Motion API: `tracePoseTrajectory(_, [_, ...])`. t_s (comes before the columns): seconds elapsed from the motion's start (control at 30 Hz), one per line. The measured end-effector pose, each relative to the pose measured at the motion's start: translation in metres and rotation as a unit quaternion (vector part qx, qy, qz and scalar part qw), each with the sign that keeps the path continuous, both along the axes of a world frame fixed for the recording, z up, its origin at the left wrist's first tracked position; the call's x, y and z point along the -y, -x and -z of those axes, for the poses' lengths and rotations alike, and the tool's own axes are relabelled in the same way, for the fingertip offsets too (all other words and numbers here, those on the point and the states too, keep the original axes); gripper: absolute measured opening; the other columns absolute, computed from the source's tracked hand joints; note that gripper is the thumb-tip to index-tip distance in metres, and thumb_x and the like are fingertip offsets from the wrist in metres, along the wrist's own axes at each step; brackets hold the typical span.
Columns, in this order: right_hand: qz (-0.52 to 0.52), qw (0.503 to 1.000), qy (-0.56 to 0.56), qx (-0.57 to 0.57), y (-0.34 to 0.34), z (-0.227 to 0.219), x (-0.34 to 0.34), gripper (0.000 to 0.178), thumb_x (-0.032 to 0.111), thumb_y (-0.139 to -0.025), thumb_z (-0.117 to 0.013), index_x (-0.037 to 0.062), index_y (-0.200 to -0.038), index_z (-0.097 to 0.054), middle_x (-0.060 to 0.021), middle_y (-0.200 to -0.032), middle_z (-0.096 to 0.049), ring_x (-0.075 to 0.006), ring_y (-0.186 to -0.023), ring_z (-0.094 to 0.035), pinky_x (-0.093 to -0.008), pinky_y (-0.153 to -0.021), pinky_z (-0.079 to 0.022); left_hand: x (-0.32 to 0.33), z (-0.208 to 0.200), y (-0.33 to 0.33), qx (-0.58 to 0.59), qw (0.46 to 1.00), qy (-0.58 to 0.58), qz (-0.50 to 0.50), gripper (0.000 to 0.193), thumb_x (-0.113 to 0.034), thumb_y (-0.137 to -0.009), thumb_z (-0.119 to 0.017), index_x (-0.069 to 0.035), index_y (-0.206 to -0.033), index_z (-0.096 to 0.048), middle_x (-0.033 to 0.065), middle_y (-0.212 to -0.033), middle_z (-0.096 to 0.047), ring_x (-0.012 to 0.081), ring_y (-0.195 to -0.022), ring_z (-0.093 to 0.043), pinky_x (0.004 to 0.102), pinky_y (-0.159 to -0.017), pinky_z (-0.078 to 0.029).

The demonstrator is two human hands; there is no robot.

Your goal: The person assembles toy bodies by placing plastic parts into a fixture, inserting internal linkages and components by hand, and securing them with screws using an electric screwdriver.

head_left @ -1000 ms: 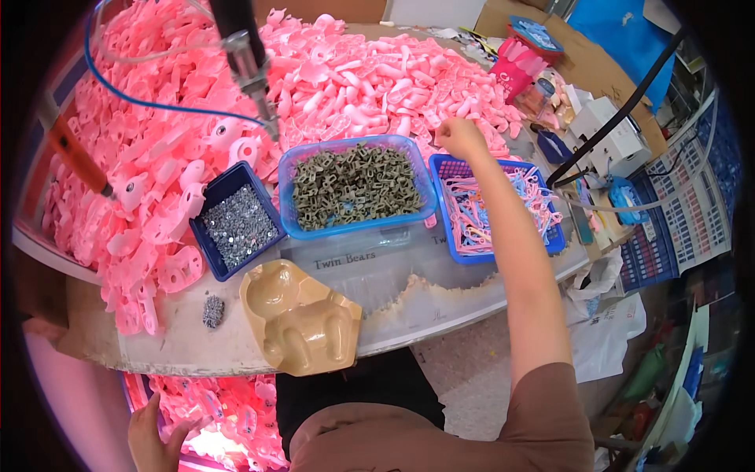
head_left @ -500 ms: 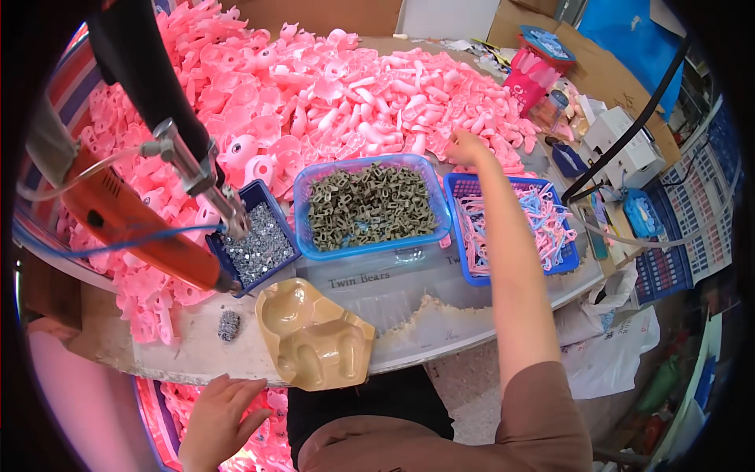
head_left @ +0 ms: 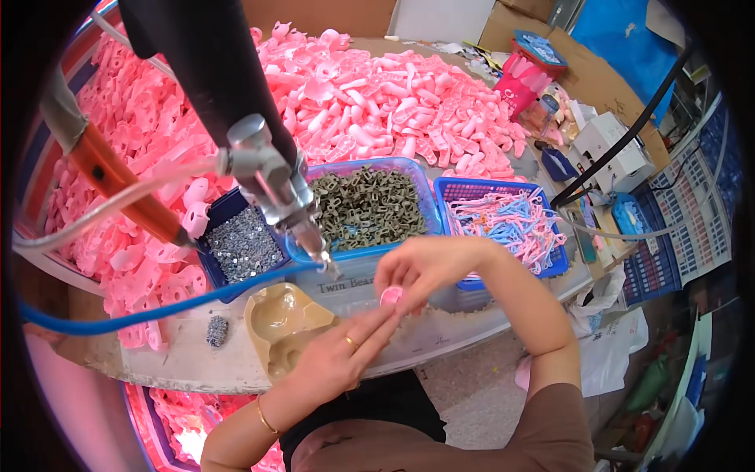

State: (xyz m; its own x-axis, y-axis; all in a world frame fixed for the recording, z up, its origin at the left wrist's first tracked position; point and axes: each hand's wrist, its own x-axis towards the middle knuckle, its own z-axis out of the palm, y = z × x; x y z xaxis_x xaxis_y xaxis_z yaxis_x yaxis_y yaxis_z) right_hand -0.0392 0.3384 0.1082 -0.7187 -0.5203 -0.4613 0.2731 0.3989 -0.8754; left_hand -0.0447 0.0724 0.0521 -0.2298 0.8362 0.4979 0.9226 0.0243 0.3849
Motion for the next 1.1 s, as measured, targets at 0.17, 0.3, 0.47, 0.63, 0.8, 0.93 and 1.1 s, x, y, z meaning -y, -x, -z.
tracePoseTrajectory(0.17, [0.046, 0.998, -0.02, -0.049, 0.02, 0.012, -0.04, 0.031, 0.011, -0.09, -0.072, -0.0006, -0.118, -0.063, -0.0081, -0.101, -0.072, -0.0142, -0.091, -0.069, -0.0302, -0.08, -0.056, 0.02, 0.005, -0.002, -0.012, 1.0, -0.026, 0.013, 0.044, -0.011, -0.084, -0.074, 0.0, -0.125, -0.063, 0.0134, -0.126, -0.063, 0.0256, -0.096, -0.069, 0.0332, -0.075, -0.058])
tracePoseTrajectory(0.3, [0.295, 0.729, -0.502, -0.36, 0.073, 0.061, -0.158, 0.028, 0.024, -0.088, -0.066, 0.0059, -0.108, -0.072, -0.0153, -0.103, -0.073, -0.0284, -0.094, -0.069, -0.04, -0.085, -0.054, 0.041, -0.002, -0.011, 0.02, 0.999, -0.013, -0.045, 0.041, -0.008, -0.081, -0.078, -0.002, -0.12, -0.066, 0.0128, -0.119, -0.067, 0.0266, -0.094, -0.069, 0.0341, -0.076, -0.058])
tracePoseTrajectory(0.47, [0.202, 0.735, -0.605, -0.23, 0.103, 0.103, -0.202, 0.036, 0.037, -0.09, -0.058, 0.0131, -0.113, -0.073, -0.0146, -0.113, -0.072, -0.0325, -0.103, -0.068, -0.0402, -0.093, -0.052, 0.06, 0.002, -0.025, 0.03, 0.996, 0.011, -0.085, 0.04, -0.007, -0.078, -0.08, -0.003, -0.115, -0.069, 0.0124, -0.117, -0.068, 0.0273, -0.092, -0.07, 0.0346, -0.075, -0.059])
tracePoseTrajectory(0.63, [0.302, 0.652, -0.632, -0.292, 0.092, 0.089, -0.185, 0.032, 0.022, -0.083, -0.064, 0.0118, -0.113, -0.072, -0.0133, -0.106, -0.072, -0.0373, -0.099, -0.067, -0.0456, -0.09, -0.052, 0.083, 0.009, -0.034, 0.015, 0.992, 0.019, -0.123, 0.04, -0.011, -0.079, -0.08, -0.004, -0.117, -0.069, 0.0099, -0.114, -0.069, 0.0228, -0.091, -0.071, 0.0322, -0.071, -0.06])
tracePoseTrajectory(0.8, [0.32, 0.679, -0.444, -0.489, 0.05, 0.071, -0.18, 0.032, 0.016, -0.08, -0.073, 0.0084, -0.111, -0.069, -0.0133, -0.092, -0.071, -0.0304, -0.087, -0.068, -0.0428, -0.079, -0.053, 0.089, 0.017, -0.036, 0.018, 0.992, 0.001, -0.126, 0.04, -0.011, -0.08, -0.08, -0.004, -0.117, -0.069, 0.01, -0.115, -0.068, 0.023, -0.092, -0.071, 0.0325, -0.071, -0.059])
tracePoseTrajectory(0.93, [0.406, 0.807, -0.195, -0.381, 0.01, 0.034, -0.104, 0.028, 0.013, -0.087, -0.074, 0.0025, -0.111, -0.067, -0.0035, -0.087, -0.069, -0.0119, -0.079, -0.064, -0.0291, -0.075, -0.052, 0.091, 0.025, -0.036, 0.029, 0.993, 0.006, -0.111, 0.04, -0.011, -0.081, -0.079, -0.003, -0.118, -0.067, 0.0092, -0.115, -0.067, 0.0241, -0.089, -0.07, 0.0329, -0.071, -0.059])
tracePoseTrajectory(1.1, [0.236, 0.886, -0.14, -0.374, -0.037, 0.006, 0.027, 0.025, 0.011, -0.087, -0.074, 0.0034, -0.109, -0.069, -0.004, -0.087, -0.07, -0.0125, -0.078, -0.064, -0.0291, -0.073, -0.052, 0.08, 0.044, -0.041, -0.021, 0.992, 0.026, -0.125, 0.041, -0.018, -0.083, -0.077, -0.004, -0.12, -0.065, 0.0074, -0.119, -0.065, 0.0232, -0.103, -0.067, 0.0331, -0.081, -0.057])
